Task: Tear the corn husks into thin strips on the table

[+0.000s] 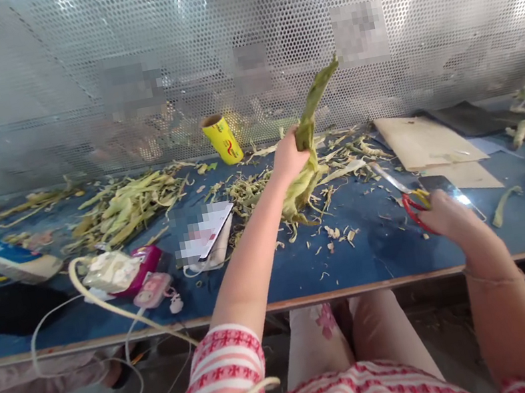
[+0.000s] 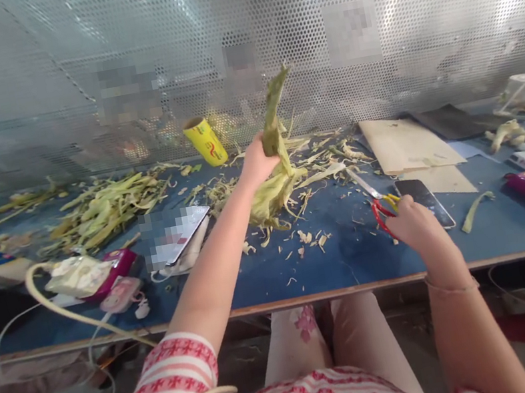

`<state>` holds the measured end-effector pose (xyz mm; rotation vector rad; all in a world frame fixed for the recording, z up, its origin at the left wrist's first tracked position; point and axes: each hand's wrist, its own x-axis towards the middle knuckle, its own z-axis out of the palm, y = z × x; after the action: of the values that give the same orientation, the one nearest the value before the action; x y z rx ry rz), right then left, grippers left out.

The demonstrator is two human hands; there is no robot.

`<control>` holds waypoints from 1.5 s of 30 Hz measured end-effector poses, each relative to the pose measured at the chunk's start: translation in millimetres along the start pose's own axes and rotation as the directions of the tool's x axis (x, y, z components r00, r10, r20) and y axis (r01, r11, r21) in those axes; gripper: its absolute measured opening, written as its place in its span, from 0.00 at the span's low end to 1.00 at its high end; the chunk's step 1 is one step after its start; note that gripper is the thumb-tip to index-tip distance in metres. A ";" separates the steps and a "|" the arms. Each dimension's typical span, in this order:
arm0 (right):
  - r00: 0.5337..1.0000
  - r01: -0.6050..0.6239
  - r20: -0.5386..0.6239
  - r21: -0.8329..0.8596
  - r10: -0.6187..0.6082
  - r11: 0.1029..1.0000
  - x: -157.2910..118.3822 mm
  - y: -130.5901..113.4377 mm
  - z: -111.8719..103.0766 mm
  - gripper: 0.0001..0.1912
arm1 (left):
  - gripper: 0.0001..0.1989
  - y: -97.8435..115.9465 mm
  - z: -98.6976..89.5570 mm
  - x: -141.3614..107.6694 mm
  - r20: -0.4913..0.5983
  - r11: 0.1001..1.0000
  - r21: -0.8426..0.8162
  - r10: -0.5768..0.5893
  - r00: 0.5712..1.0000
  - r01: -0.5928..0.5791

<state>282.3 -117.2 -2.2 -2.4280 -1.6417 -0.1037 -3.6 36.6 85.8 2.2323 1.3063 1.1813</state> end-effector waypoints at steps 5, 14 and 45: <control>0.996 0.059 -0.079 0.234 -0.041 0.970 -26.3 -33.9 -15.5 0.23 | 0.15 -11.4 1.0 1.8 -0.086 0.997 0.065 -0.047 0.995 0.052; 0.947 0.319 -0.028 -0.016 -0.319 0.948 -20.2 -106.5 -13.5 0.32 | 0.10 -5.4 -0.1 -1.2 -0.093 0.989 0.128 -0.057 0.994 0.068; 0.925 0.299 0.164 0.240 -0.343 0.923 1.2 -132.3 -7.9 0.31 | 0.07 -13.9 5.5 8.6 -0.088 0.993 -0.093 -0.084 0.993 0.076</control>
<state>160.9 -70.4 23.3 -2.0497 -2.0172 0.2660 -5.3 52.1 78.3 2.0657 1.3359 1.3002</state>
